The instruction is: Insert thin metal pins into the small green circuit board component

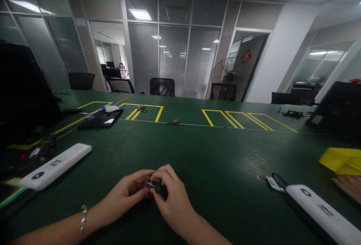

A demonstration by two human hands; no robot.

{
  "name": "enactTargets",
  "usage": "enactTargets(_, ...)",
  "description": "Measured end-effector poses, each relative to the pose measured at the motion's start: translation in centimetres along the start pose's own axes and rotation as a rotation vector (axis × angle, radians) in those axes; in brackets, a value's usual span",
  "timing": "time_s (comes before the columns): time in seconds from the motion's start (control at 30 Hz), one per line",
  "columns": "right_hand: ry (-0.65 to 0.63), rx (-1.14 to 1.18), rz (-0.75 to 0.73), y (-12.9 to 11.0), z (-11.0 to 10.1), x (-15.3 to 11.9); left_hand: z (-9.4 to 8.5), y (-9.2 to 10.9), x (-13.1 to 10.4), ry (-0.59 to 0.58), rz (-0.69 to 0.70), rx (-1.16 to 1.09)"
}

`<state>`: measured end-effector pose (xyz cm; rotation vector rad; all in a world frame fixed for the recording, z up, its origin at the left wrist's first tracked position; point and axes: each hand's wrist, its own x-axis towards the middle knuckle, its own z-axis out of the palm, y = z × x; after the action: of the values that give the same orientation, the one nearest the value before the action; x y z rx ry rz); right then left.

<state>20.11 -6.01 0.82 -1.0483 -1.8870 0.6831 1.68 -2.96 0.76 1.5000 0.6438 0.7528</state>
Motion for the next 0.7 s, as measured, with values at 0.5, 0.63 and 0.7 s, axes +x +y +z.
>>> enactTargets(0.5,-0.004,-0.124,0.023,-0.3,-0.04,-0.13,-0.47,-0.55,0.31,0.039,-0.038,-0.163)
enactTargets(0.63,0.016,-0.03,0.01,-0.21,-0.03,-0.1,-0.67,-0.93,0.33,0.013,-0.053,-0.227)
enactTargets(0.7,0.0,0.002,-0.002,-0.17,0.0,-0.12,-0.69,-1.11,0.31,-0.005,-0.056,-0.248)
